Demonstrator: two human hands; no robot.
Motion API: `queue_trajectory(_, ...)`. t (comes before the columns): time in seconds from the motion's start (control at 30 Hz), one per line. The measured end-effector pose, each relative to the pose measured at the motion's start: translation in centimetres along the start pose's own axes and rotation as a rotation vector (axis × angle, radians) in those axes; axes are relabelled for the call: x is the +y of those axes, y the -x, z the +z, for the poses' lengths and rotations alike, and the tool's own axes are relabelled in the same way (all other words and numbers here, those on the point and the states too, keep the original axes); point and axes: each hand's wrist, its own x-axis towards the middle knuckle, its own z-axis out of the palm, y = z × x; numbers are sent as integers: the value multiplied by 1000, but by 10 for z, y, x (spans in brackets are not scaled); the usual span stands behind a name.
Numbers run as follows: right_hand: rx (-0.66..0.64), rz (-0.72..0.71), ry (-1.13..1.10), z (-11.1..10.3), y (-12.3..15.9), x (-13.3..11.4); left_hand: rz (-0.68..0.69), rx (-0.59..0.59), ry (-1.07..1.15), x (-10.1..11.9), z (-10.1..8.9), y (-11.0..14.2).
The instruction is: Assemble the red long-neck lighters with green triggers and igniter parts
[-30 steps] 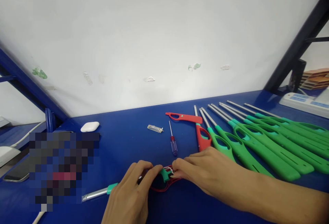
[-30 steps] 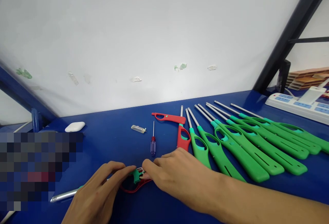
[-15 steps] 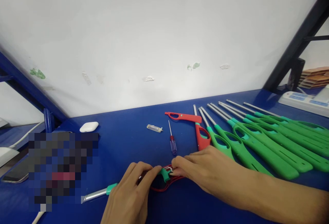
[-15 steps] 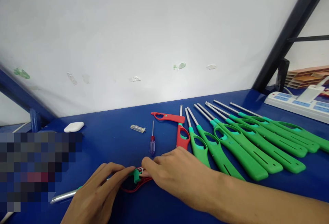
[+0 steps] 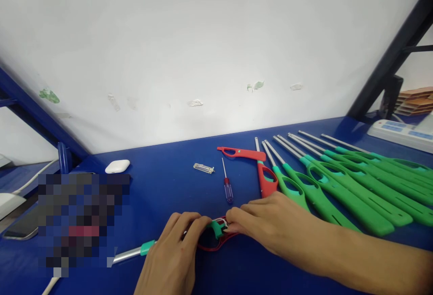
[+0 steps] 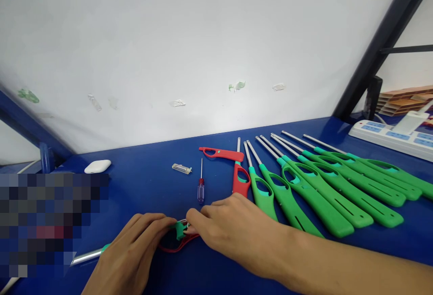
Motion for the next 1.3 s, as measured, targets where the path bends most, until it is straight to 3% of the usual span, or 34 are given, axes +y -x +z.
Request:
queue_trajectory(0.43, 125, -65, 47, 7, 2, 1, 67, 71, 4, 2, -5, 1)
queue_trajectory(0.67, 114, -68, 8, 8, 2, 1, 54, 144, 76, 11, -4, 0)
queue_trajectory(0.87, 145, -21, -16, 6, -1, -2, 19, 113, 91, 15, -4, 2)
queue_trajectory(1.17, 56, -27, 36, 6, 3, -3, -6, 88, 97, 19, -4, -2)
queue_trajectory(1.3, 76, -34, 26, 8, 3, -3, -53, 66, 97, 18, -1, 1)
